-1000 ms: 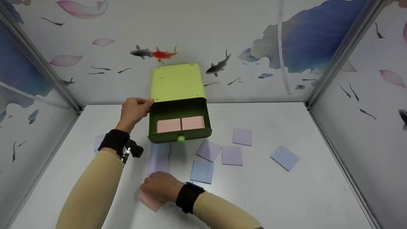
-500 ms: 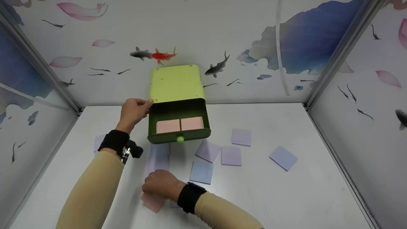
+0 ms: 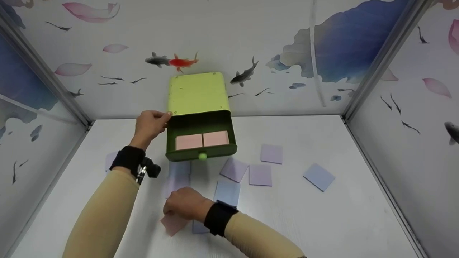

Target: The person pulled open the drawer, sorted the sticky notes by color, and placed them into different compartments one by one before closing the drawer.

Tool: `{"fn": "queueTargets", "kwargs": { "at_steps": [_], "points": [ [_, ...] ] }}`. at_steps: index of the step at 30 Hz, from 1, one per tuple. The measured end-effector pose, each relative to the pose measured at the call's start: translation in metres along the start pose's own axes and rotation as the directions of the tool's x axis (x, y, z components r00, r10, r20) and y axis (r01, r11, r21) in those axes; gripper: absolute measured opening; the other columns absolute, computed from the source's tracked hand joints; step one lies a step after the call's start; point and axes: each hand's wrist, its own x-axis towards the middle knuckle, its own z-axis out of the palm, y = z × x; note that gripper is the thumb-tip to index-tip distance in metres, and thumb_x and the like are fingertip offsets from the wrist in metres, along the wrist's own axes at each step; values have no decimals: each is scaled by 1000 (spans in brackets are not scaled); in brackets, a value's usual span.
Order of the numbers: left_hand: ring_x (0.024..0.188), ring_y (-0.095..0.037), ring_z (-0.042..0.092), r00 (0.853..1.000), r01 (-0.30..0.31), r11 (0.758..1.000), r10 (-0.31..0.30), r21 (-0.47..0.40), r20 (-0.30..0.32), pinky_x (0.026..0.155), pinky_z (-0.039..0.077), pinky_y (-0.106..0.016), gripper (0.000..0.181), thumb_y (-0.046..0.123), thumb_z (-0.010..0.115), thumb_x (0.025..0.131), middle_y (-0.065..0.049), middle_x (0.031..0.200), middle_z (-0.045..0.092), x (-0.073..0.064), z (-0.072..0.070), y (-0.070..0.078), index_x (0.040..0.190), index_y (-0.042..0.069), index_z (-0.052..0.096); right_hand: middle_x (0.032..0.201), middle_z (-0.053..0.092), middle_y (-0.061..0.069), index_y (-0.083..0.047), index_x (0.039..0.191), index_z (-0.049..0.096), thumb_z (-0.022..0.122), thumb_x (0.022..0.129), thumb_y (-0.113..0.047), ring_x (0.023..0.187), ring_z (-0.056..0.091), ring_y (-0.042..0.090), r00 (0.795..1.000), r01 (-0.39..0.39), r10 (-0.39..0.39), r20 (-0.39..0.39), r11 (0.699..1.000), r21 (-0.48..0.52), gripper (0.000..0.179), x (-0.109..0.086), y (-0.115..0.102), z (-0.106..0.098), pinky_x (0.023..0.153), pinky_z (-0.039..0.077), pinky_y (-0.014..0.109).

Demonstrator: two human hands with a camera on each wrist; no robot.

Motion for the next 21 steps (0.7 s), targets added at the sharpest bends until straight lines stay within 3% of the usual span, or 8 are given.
{"fn": "queueTargets", "kwargs": {
  "at_steps": [7, 13, 21],
  "points": [
    [93, -24, 67, 1000, -2, 1000, 2, -10, -3, 81, 53, -39, 40, 40, 62, 94, -10, 106, 72, 0, 0, 0, 111, 6, 72, 83, 74, -16, -27, 89, 77, 67, 92, -25, 69, 59, -4, 1000, -11, 11, -21, 1000, -18, 11, -7, 1, -10, 60, 44, 14],
    [94, -26, 68, 1000, -27, 1000, 27, 7, -9, 81, 54, -39, 41, 41, 62, 94, -10, 106, 73, 1, 0, -1, 110, 5, 73, 84, 74, -16, -26, 88, 77, 68, 91, -25, 71, 64, -1, 999, -28, 26, -45, 999, -42, 10, -13, 2, -19, 62, 49, 17],
    [95, -25, 68, 1000, -23, 1000, 23, 6, -1, 82, 54, -40, 41, 41, 62, 94, -10, 107, 73, 1, 0, -2, 110, 6, 73, 88, 76, -12, -22, 94, 79, 70, 90, -18, 77, 68, 1, 998, -39, 39, -43, 999, 15, 10, -18, 3, -39, 69, 53, 18]
  ]
}}
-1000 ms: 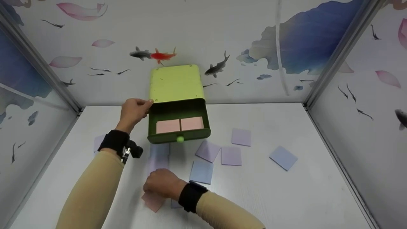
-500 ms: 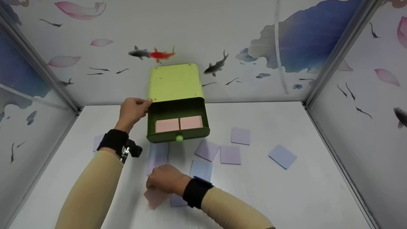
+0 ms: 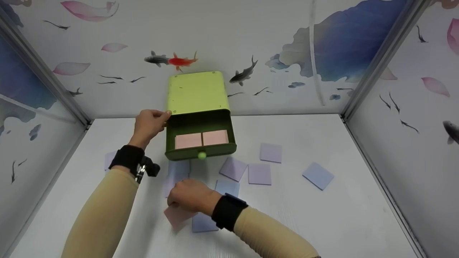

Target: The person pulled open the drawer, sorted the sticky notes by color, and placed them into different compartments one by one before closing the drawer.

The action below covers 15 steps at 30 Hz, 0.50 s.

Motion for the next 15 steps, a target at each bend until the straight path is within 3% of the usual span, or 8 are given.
{"fn": "queueTargets", "kwargs": {
  "at_steps": [15],
  "points": [
    [95, -26, 67, 1000, 6, 1000, -6, -6, -4, 82, 54, -40, 41, 41, 61, 94, -11, 107, 72, -3, -1, 1, 112, 6, 72, 89, 77, -6, -18, 100, 79, 73, 87, -12, 76, 70, 6, 997, -73, 73, -25, 997, 31, 16, -6, 8, -60, 68, 55, 20]
  ]
}}
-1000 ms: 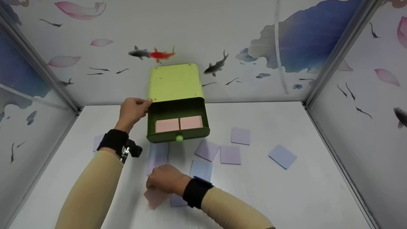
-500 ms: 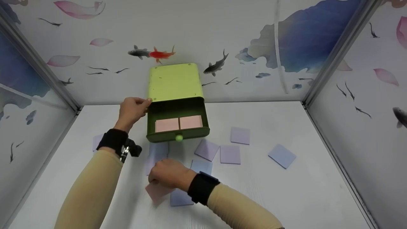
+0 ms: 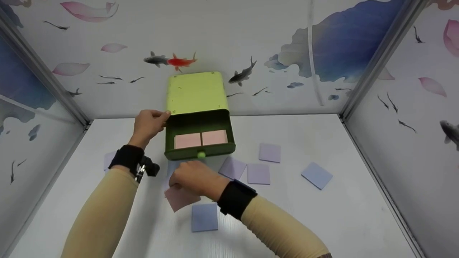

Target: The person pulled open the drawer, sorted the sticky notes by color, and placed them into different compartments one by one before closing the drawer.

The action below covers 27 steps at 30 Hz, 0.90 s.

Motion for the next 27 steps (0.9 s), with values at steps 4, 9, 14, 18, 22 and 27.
{"fn": "queueTargets", "kwargs": {
  "at_steps": [4, 9, 14, 18, 22, 27],
  "points": [
    [95, -26, 67, 1000, -1, 1000, 1, -3, -4, 81, 54, -40, 41, 41, 61, 94, -10, 105, 72, 0, -1, 0, 111, 5, 73, 87, 77, -5, -19, 98, 79, 73, 87, -15, 76, 70, 8, 1000, -22, 22, -8, 1000, -15, 13, 0, 3, -17, 67, 55, 23],
    [95, -26, 67, 1000, 1, 1000, -1, -7, -4, 81, 53, -40, 40, 40, 62, 94, -10, 103, 73, 0, -1, 1, 109, 5, 73, 85, 76, -5, -20, 98, 79, 72, 88, -18, 78, 70, 9, 998, -51, 50, -28, 998, -25, 12, 0, 7, -37, 71, 56, 26],
    [95, -25, 67, 1000, 15, 1000, -15, -11, 4, 82, 53, -40, 40, 41, 62, 94, -10, 104, 72, 1, 0, 1, 110, 6, 73, 92, 77, -5, -19, 100, 79, 73, 86, -10, 84, 71, 9, 995, -90, 90, -50, 996, -5, 18, -1, 16, -57, 78, 57, 28],
    [96, -24, 66, 1000, 25, 1000, -25, -15, 11, 82, 53, -40, 40, 41, 62, 94, -9, 105, 72, 1, 0, 1, 111, 7, 73, 93, 77, -4, -15, 99, 78, 72, 87, -9, 84, 71, 11, 991, -92, 93, -96, 996, 13, 15, 0, 25, -72, 77, 57, 30],
    [97, -24, 66, 999, 29, 999, -29, -20, 14, 83, 53, -40, 40, 41, 62, 94, -9, 106, 72, 0, 0, 1, 111, 6, 72, 94, 77, -2, -14, 99, 78, 71, 88, -8, 84, 71, 12, 986, -113, 116, -124, 993, 28, 14, 2, 36, -86, 77, 58, 30],
    [96, -24, 66, 999, 33, 999, -32, -31, 24, 83, 53, -40, 41, 42, 62, 94, -9, 107, 71, -1, -1, 1, 111, 6, 72, 90, 75, -2, -14, 94, 77, 69, 88, -3, 79, 66, 13, 973, -180, 182, -143, 983, 27, 14, 6, 48, -102, 74, 57, 30]
  ]
}}
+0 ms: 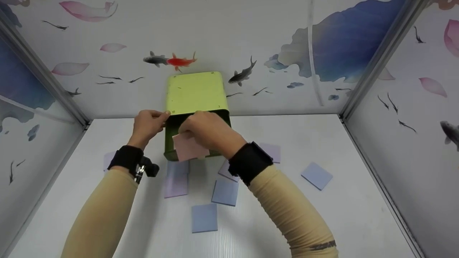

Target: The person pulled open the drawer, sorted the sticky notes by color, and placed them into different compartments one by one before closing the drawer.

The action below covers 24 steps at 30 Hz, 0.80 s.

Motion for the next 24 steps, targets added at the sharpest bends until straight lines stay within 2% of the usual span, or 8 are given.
{"fn": "queueTargets", "kwargs": {
  "at_steps": [4, 10, 16, 20, 24],
  "points": [
    [94, -24, 66, 1000, -2, 1000, 2, -6, 2, 82, 53, -40, 40, 42, 63, 93, -9, 104, 72, 1, -1, 0, 111, 6, 72, 87, 73, 2, -11, 91, 75, 67, 88, 1, 77, 64, 18, 998, -25, 25, -58, 1000, 6, 14, 4, 15, -9, 71, 56, 34],
    [91, -25, 67, 1000, -26, 1000, 26, 13, -2, 79, 53, -39, 39, 41, 62, 94, -9, 101, 73, 1, -1, -1, 109, 7, 74, 97, 76, 4, -11, 102, 77, 68, 89, -4, 89, 70, 22, 989, -99, 95, -116, 995, -28, 17, 9, 41, -9, 81, 56, 39],
    [90, -25, 68, 1000, -27, 1000, 27, 9, -9, 79, 53, -39, 38, 40, 63, 94, -9, 98, 73, 2, -1, -2, 109, 7, 74, 94, 75, 4, -11, 100, 77, 68, 90, -8, 84, 67, 23, 980, -174, 168, -105, 984, -45, 13, 12, 60, 5, 76, 55, 39],
    [90, -24, 67, 1000, -19, 1000, 19, 0, -5, 79, 53, -39, 39, 41, 63, 93, -9, 99, 73, 3, 0, -2, 109, 7, 74, 93, 75, 6, -10, 97, 77, 68, 90, -7, 84, 67, 25, 978, -192, 187, -89, 980, -50, 12, 13, 69, 16, 75, 55, 41],
    [91, -23, 67, 1000, -11, 1000, 11, -1, -8, 79, 53, -38, 39, 41, 63, 93, -8, 101, 73, 4, 0, -3, 110, 8, 74, 74, 61, 3, -10, 83, 71, 65, 91, -3, 71, 55, 21, 983, -177, 174, -53, 983, -45, 12, 13, 75, 25, 67, 47, 36]
  ]
}}
